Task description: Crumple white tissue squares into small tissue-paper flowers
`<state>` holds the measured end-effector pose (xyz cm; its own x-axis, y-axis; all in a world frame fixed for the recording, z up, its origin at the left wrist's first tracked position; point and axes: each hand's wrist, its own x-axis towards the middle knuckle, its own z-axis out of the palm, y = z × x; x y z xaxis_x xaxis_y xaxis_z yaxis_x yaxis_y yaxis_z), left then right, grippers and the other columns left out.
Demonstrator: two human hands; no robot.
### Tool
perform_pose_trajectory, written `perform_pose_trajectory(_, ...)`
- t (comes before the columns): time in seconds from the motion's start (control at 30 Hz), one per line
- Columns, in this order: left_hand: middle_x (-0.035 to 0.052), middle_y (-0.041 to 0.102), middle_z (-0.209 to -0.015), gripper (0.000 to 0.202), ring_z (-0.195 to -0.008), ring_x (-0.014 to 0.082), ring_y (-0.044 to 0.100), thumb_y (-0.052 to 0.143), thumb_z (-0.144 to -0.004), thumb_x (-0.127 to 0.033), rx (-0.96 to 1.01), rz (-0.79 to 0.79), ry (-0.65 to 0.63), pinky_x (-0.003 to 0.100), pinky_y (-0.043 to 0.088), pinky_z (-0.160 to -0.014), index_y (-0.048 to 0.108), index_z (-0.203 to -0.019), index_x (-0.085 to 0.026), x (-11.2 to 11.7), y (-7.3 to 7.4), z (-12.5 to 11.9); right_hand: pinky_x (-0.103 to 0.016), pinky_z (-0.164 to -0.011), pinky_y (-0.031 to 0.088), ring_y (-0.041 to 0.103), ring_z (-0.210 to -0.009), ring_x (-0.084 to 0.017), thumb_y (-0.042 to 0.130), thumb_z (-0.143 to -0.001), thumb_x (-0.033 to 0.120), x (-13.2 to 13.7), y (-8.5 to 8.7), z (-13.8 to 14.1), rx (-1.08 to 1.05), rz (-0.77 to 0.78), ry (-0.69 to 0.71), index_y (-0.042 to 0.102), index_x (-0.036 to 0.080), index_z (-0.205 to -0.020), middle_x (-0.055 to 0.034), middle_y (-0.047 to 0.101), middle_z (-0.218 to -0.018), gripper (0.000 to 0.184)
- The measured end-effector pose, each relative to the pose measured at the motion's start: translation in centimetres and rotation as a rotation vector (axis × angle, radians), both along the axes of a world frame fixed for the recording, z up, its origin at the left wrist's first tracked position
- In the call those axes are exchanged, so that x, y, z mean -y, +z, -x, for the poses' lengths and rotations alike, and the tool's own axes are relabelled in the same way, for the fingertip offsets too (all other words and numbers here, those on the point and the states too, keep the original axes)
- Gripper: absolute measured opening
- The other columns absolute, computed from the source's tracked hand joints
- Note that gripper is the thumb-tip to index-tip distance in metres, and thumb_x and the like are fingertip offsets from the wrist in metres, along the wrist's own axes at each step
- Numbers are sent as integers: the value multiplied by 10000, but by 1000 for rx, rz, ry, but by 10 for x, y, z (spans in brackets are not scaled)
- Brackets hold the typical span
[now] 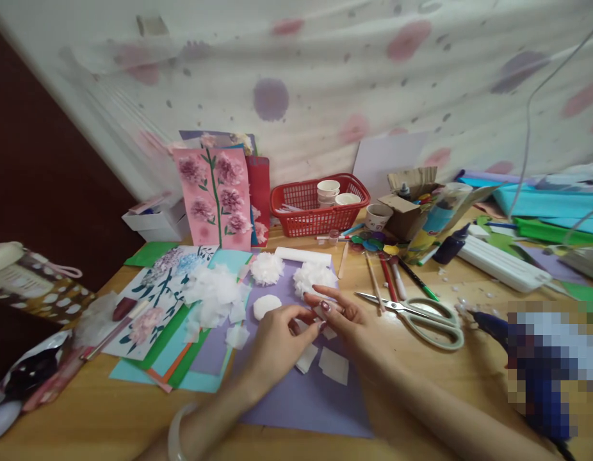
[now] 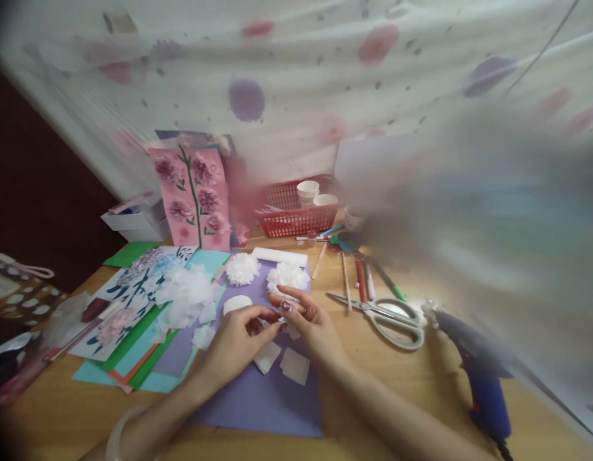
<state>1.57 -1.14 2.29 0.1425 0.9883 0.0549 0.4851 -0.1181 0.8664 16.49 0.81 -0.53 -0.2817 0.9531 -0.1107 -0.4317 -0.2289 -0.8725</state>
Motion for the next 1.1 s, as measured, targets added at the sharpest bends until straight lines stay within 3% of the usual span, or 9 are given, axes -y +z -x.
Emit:
perform_pose_trajectory(0.2, 57, 708, -864, 186, -758, 169, 640, 632, -801, -304, 336, 67, -24, 251, 502, -679, 672, -913, -161, -1, -22, 2, -358, -906, 473, 664, -970, -201, 724, -772, 366, 2, -1, -1, -55, 44, 136, 633, 242, -1157, -85, 717, -1094, 414)
perform_pose_trajectory(0.33, 47, 677, -772, 143, -727, 155, 621, 650, -787, -291, 427, 64, 10, 239, 496, -664, 657, -783, -149, 1, -22, 7, -347, -910, 470, 646, -1002, -192, 727, -779, 328, 1, 0, -2, -47, 16, 184, 618, 247, -1173, -80, 707, -1092, 417)
perform_pose_trajectory(0.43, 44, 646, -763, 112, -741, 154, 609, 681, -748, -246, 383, -37, 43, 232, 487, -648, 645, -709, -147, 0, -15, 10, -281, -821, 494, 642, -922, -160, 776, -726, 308, 2, 0, -2, 4, -48, 144, 654, 240, -1080, -52, 694, -1069, 381)
perform_pose_trajectory(0.53, 22, 594, -741, 100, -721, 136, 587, 692, -716, -193, 402, -75, 52, 214, 481, -619, 618, -664, -150, -1, -10, 13, -218, -660, 469, 597, -679, -101, 768, -728, 338, 4, 1, -1, 61, -37, 132, 682, 190, -889, -8, 684, -812, 235)
perform_pose_trajectory(0.63, -6, 572, -718, 176, -655, 98, 555, 713, -689, -176, 550, 7, 88, 191, 469, -587, 547, -635, -155, -4, -11, 16, -211, -581, 418, 534, -573, -87, 748, -731, 407, 5, 5, 0, 121, -1, 114, 657, 154, -746, 15, 617, -628, 269)
perform_pose_trajectory(0.77, -16, 616, -737, 214, -633, 82, 558, 749, -678, -196, 694, 147, 117, 177, 465, -574, 546, -737, -161, -6, -16, 17, -214, -539, 381, 493, -537, -85, 758, -688, 466, 4, 11, -1, 199, -21, 80, 641, 147, -715, 23, 581, -578, 341)
perform_pose_trajectory(0.87, -3, 633, -755, 222, -667, 85, 566, 753, -685, -222, 664, 185, 85, 168, 457, -591, 625, -849, -147, -7, -16, 16, -215, -525, 371, 474, -529, -85, 753, -670, 500, 3, 14, -1, 252, -57, 72, 621, 147, -695, 27, 560, -560, 378)
perform_pose_trajectory(1.0, -13, 595, -660, 150, -609, 73, 519, 712, -732, -257, 573, 146, 47, 164, 428, -569, 631, -718, -132, -7, -15, 16, -218, -541, 387, 483, -562, -94, 737, -695, 484, 6, 14, 2, 257, -112, 58, 592, 157, -758, 24, 557, -610, 364)
perform_pose_trajectory(1.1, -21, 564, -641, 139, -610, 78, 510, 707, -728, -211, 500, 10, 64, 169, 428, -574, 608, -662, -140, -7, -15, 17, -197, -509, 338, 418, -539, -77, 733, -719, 448, 9, 13, 2, 235, -186, -54, 517, 183, -769, 53, 487, -620, 345)
